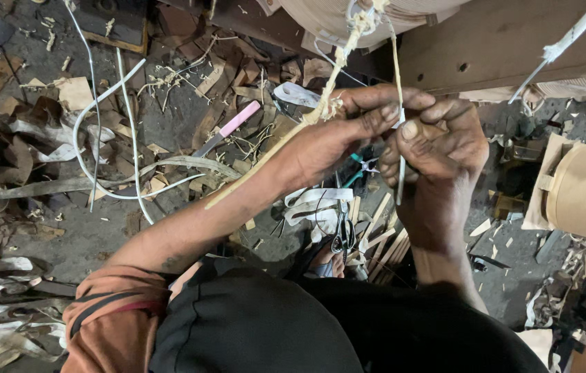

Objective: The person sits on the floor of a cluttered workshop and cuts white plastic strapping into lengths with scissors. They knot the cut straps onto a wooden frame, using pliers at times to tighten or trim the ends.

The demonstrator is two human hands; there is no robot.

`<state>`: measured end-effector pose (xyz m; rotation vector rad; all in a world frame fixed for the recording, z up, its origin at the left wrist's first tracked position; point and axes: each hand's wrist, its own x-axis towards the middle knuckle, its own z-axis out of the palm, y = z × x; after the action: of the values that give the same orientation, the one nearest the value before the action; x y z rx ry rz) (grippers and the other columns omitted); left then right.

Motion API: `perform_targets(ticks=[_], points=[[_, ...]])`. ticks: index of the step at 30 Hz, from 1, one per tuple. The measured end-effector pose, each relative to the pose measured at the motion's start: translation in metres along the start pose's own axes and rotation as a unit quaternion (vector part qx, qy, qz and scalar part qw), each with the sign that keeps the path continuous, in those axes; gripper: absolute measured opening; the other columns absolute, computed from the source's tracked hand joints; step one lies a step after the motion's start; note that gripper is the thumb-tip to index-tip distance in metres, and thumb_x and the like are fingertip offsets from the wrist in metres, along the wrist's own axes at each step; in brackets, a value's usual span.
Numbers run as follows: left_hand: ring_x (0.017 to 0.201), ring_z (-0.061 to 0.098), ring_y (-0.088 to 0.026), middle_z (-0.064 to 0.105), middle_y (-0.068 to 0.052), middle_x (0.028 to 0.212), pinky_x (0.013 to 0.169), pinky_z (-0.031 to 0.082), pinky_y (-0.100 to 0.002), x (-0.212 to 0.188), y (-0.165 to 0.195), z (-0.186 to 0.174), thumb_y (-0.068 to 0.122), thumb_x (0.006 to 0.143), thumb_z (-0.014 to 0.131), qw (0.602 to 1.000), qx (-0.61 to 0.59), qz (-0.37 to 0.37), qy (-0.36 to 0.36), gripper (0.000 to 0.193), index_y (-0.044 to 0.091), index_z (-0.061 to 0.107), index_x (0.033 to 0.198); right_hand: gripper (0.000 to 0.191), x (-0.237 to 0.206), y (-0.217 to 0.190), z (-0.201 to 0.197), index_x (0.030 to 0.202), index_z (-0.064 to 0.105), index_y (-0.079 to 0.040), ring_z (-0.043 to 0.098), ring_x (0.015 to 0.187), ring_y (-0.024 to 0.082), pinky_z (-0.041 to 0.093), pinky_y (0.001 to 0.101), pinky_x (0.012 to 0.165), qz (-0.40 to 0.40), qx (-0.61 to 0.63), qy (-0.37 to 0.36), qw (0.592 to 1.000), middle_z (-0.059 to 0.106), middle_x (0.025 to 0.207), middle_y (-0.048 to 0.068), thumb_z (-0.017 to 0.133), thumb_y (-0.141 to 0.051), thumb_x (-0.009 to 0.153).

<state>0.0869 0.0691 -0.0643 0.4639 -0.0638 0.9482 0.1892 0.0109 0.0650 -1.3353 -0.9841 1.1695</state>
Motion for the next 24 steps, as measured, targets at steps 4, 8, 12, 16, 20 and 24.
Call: perform_targets(ticks=[4, 8, 12, 16, 20, 24], points=[[0.117, 0.065, -0.02, 0.072, -0.008, 0.123, 0.112, 0.053, -0.043, 0.002, -0.005, 0.0, 0.02, 0.107, 0.071, 0.999, -0.036, 0.006, -0.016, 0.029, 0.002, 0.07, 0.13, 0.029, 0.0, -0.001, 0.002, 0.118, 0.052, 0.0, 0.062, 0.062, 0.012, 0.048, 0.0222, 0.051, 0.008, 0.027, 0.01, 1.0, 0.065, 0.082, 0.009, 0.076, -0.006, 0.102], [0.114, 0.067, -0.022, 0.071, -0.01, 0.117, 0.11, 0.056, -0.041, 0.004, -0.008, 0.004, 0.025, 0.106, 0.072, 0.996, 0.035, 0.027, 0.078, 0.032, -0.002, 0.067, 0.124, 0.024, -0.005, 0.0, 0.002, 0.114, 0.053, -0.002, 0.063, 0.062, 0.013, 0.049, 0.0244, 0.055, -0.011, -0.041, -0.005, 0.999, 0.067, 0.085, 0.011, 0.074, -0.007, 0.102], [0.114, 0.074, -0.026, 0.075, -0.014, 0.115, 0.101, 0.06, -0.044, 0.004, -0.008, 0.008, 0.024, 0.105, 0.071, 0.994, 0.039, 0.065, 0.078, 0.031, -0.002, 0.066, 0.122, 0.017, -0.009, 0.0, 0.0, 0.106, 0.058, 0.001, 0.062, 0.064, 0.013, 0.049, 0.024, 0.055, -0.04, -0.133, 0.006, 0.99, 0.066, 0.082, 0.01, 0.074, -0.001, 0.102], [0.121, 0.069, -0.017, 0.071, -0.01, 0.13, 0.109, 0.056, -0.034, 0.002, -0.007, 0.01, 0.024, 0.1, 0.073, 0.995, -0.09, 0.015, 0.026, 0.037, 0.003, 0.067, 0.13, 0.017, -0.007, -0.002, -0.002, 0.098, 0.059, 0.002, 0.059, 0.057, 0.011, 0.046, 0.0221, 0.052, -0.022, -0.096, -0.006, 0.995, 0.066, 0.073, 0.009, 0.072, -0.006, 0.106], [0.108, 0.072, -0.021, 0.074, -0.014, 0.12, 0.095, 0.062, -0.038, 0.002, -0.006, 0.011, 0.027, 0.096, 0.079, 0.997, -0.022, 0.037, 0.067, 0.038, -0.001, 0.071, 0.12, 0.013, -0.004, -0.002, -0.004, 0.101, 0.064, 0.0, 0.061, 0.064, 0.012, 0.048, 0.0235, 0.054, 0.03, -0.021, -0.006, 0.999, 0.066, 0.079, 0.008, 0.072, -0.01, 0.099], [0.093, 0.074, -0.018, 0.074, -0.008, 0.098, 0.071, 0.064, -0.035, 0.0, -0.008, 0.014, 0.032, 0.088, 0.081, 0.984, 0.093, 0.013, 0.148, 0.04, 0.001, 0.073, 0.111, 0.013, -0.002, 0.003, -0.007, 0.099, 0.068, 0.004, 0.059, 0.065, 0.011, 0.047, 0.0237, 0.057, 0.076, 0.01, 0.008, 0.997, 0.066, 0.081, 0.008, 0.071, -0.009, 0.101]])
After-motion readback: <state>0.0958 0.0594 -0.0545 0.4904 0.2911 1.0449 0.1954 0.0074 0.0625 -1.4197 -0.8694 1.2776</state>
